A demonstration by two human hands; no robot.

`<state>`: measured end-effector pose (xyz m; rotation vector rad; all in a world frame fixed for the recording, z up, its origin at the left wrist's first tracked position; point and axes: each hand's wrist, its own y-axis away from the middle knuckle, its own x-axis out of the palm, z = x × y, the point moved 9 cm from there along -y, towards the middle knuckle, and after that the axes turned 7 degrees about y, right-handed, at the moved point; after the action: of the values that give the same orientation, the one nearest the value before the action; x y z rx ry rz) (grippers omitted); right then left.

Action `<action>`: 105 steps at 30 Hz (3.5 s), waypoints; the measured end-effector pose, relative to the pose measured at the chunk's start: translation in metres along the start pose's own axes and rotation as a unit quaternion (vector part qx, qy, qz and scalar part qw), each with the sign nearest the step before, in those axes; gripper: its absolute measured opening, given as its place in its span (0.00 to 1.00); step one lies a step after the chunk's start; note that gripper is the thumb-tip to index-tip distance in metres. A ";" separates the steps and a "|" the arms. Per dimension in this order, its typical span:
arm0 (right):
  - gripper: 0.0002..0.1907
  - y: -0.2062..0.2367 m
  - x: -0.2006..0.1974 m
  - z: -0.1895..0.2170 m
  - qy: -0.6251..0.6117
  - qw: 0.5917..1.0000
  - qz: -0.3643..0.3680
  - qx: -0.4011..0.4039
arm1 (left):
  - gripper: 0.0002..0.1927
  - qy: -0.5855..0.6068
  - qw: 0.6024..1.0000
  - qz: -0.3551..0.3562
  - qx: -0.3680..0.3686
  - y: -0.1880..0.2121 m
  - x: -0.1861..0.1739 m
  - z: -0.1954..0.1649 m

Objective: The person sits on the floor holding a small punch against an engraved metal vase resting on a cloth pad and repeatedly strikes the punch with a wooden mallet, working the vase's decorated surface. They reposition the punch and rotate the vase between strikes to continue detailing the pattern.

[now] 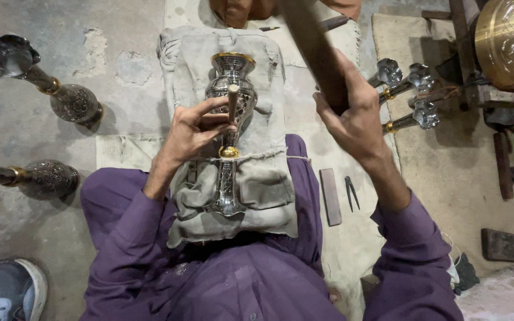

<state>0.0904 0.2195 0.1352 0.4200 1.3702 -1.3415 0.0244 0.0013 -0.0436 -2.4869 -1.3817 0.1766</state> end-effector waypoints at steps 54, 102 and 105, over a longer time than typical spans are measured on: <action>0.32 0.008 0.014 0.006 0.103 0.994 0.027 -0.021 | 0.26 -0.034 0.999 0.005 0.036 0.001 0.003 -0.012; 0.14 0.095 0.055 -0.067 0.054 0.983 -0.006 0.178 | 0.28 -0.220 0.963 0.148 -0.054 -0.024 0.027 -0.048; 0.18 0.096 0.060 -0.055 -0.045 0.986 -0.032 0.158 | 0.27 -0.243 0.954 0.168 -0.054 -0.024 0.030 -0.048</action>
<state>0.1272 0.2692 0.0258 0.5239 1.1073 -1.6182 0.0331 0.0297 0.0102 -2.8820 -1.1287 0.8581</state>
